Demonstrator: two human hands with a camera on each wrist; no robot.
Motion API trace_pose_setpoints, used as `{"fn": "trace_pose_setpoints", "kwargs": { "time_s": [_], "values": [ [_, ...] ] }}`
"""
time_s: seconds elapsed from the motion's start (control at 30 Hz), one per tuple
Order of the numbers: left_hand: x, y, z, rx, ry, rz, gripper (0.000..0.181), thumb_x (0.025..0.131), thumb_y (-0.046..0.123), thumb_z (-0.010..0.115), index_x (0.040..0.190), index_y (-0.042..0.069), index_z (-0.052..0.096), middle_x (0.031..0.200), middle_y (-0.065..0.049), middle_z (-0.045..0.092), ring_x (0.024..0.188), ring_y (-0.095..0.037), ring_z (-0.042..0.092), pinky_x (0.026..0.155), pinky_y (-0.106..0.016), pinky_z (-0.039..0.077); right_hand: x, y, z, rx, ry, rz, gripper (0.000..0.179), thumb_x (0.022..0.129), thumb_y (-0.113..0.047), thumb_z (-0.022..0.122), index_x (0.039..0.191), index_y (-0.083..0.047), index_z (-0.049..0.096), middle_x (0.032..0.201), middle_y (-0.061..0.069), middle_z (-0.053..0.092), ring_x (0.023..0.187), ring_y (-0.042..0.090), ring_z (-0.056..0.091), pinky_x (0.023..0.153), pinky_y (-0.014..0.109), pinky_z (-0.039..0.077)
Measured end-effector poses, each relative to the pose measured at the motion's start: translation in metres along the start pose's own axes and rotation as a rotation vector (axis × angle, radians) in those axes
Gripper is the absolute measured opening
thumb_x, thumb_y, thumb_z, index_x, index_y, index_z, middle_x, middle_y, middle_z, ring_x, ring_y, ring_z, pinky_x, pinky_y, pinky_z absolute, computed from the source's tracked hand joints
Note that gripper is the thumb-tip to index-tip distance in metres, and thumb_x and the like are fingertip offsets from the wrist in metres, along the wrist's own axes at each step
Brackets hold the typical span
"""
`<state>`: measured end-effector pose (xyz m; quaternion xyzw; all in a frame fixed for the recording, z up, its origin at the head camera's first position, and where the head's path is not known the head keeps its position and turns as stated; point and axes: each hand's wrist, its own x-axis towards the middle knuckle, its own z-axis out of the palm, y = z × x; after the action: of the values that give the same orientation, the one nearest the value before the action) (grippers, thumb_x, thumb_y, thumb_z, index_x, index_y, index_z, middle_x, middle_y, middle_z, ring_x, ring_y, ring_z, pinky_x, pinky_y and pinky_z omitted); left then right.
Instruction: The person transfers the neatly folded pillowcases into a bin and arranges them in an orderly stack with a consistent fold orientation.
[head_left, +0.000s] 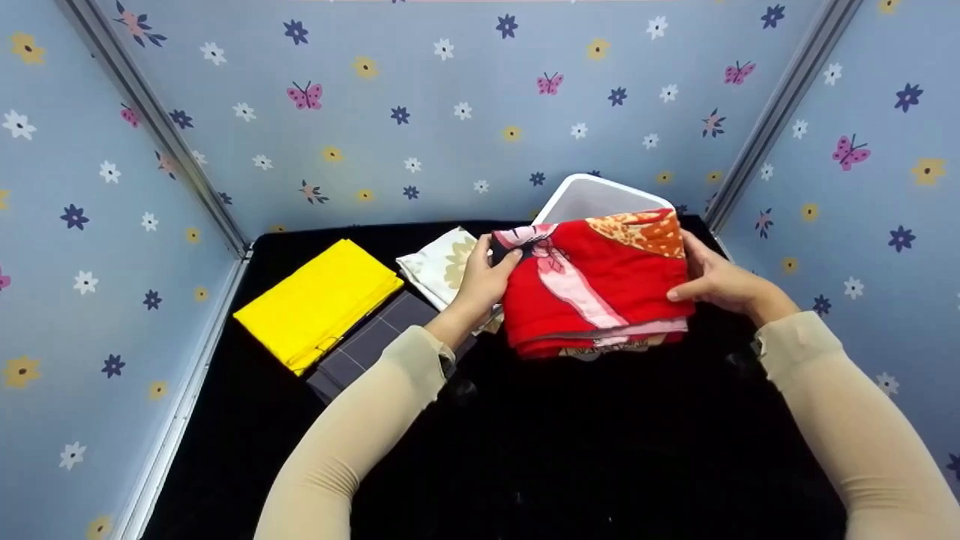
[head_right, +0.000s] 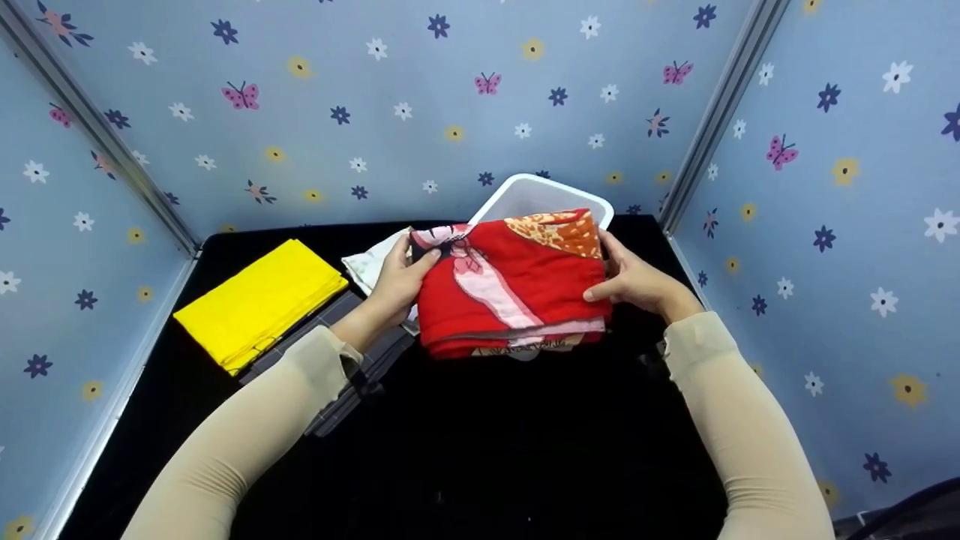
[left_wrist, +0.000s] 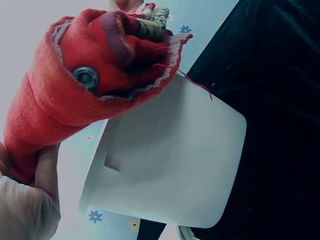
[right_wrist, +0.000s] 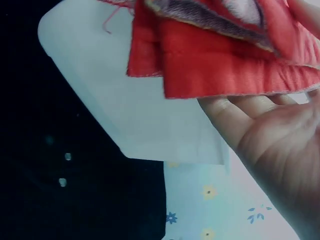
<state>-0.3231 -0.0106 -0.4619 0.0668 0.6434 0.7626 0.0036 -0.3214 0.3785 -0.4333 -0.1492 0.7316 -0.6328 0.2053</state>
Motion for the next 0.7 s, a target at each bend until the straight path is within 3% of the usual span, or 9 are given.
{"fn": "trace_pose_setpoints", "kwargs": {
  "time_s": [0.1,0.27,0.5,0.7],
  "values": [
    [0.001,0.001,-0.002,-0.002,-0.001,-0.03,0.027,0.108,0.008,0.064,0.133,0.005,0.057,0.113,-0.011,0.07,0.089,-0.014,0.068,0.075,-0.026,0.06,0.001,0.005,0.001,0.037,0.014,-0.015,0.118,0.086,0.023,0.07,0.174,-0.024,0.006,0.16,0.006,0.04,0.131,0.015,0.062,0.099,0.035,0.065],
    [0.001,0.005,-0.008,0.049,-0.025,-0.073,0.029,0.108,0.014,0.067,0.135,0.007,0.058,0.098,-0.009,0.073,0.079,-0.015,0.07,0.065,-0.027,0.061,0.003,0.007,0.003,0.125,0.054,-0.078,0.107,0.088,0.027,0.065,0.17,-0.026,0.019,0.144,0.004,0.061,0.121,0.019,0.071,0.091,0.037,0.068],
    [-0.001,0.016,-0.02,0.177,-0.11,-0.174,0.043,0.104,0.023,0.074,0.142,0.011,0.058,0.116,-0.018,0.074,0.079,-0.022,0.074,0.05,-0.033,0.064,0.006,-0.002,0.011,0.146,0.179,-0.075,0.083,0.09,0.024,0.065,0.155,-0.019,0.038,0.119,0.002,0.076,0.1,0.018,0.078,0.08,0.033,0.07],
    [0.0,0.024,-0.024,0.11,-0.102,-0.235,0.04,0.099,0.014,0.075,0.136,0.005,0.062,0.104,-0.014,0.074,0.07,-0.021,0.074,0.048,-0.031,0.063,0.008,-0.019,0.014,0.129,0.277,-0.018,0.061,0.09,0.02,0.068,0.137,-0.012,0.047,0.105,-0.001,0.08,0.087,0.016,0.079,0.071,0.03,0.069]
  ]
}}
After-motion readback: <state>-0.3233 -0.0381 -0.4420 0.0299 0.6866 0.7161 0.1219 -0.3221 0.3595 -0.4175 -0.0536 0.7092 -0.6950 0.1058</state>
